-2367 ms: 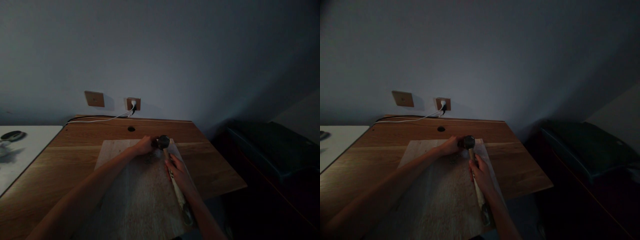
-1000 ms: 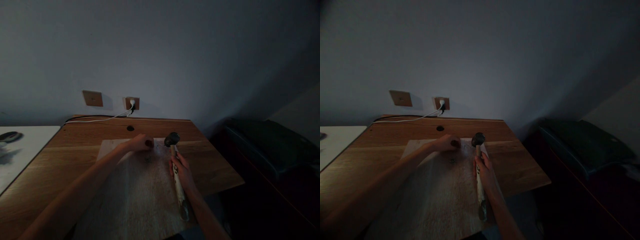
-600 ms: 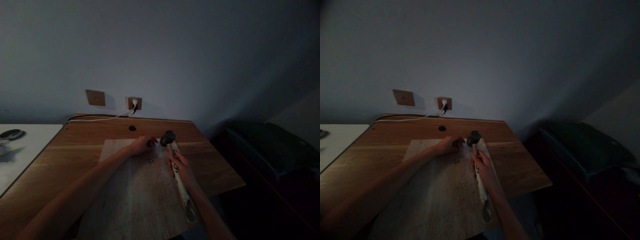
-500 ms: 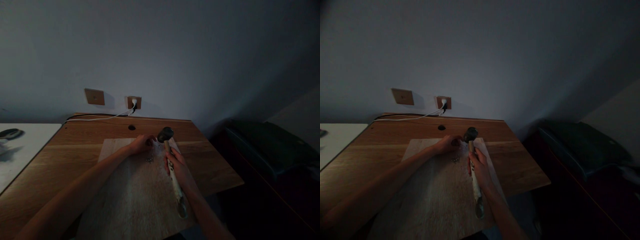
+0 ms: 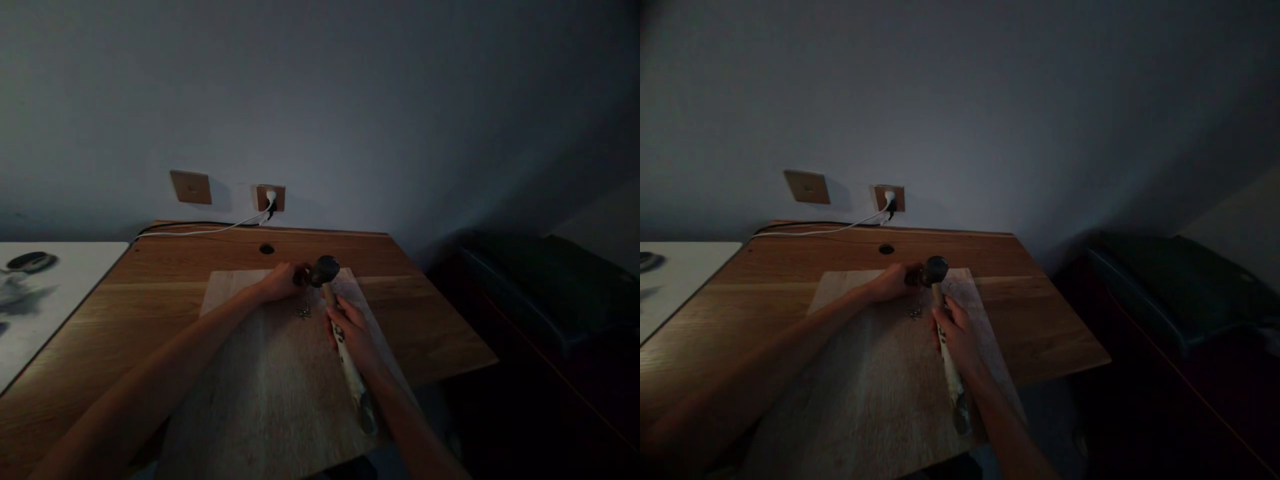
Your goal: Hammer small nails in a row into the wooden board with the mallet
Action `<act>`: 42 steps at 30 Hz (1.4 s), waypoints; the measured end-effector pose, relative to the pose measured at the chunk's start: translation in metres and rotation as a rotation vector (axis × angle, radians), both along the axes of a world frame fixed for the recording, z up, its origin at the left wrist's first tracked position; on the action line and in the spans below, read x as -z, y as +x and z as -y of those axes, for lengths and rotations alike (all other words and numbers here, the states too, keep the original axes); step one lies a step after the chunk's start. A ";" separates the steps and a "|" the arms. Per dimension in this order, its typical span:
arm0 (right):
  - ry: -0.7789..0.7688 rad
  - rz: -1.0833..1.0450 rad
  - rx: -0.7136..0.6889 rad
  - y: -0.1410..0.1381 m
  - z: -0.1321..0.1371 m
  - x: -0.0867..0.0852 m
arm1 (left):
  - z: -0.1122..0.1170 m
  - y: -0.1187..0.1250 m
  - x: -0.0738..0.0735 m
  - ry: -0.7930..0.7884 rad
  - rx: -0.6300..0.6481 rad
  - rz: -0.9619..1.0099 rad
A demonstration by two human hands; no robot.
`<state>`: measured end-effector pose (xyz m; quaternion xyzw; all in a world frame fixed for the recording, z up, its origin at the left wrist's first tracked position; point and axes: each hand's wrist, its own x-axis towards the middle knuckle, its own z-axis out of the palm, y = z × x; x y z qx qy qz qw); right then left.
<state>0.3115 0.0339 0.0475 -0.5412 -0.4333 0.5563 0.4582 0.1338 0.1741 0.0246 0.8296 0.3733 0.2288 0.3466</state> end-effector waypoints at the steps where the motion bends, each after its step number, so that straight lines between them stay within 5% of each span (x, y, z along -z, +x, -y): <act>1: -0.008 0.001 -0.008 0.000 0.000 0.001 | 0.000 0.000 0.000 0.003 -0.011 0.000; 42: 0.001 0.017 -0.039 -0.001 -0.001 0.001 | -0.002 -0.001 0.001 -0.007 0.000 -0.004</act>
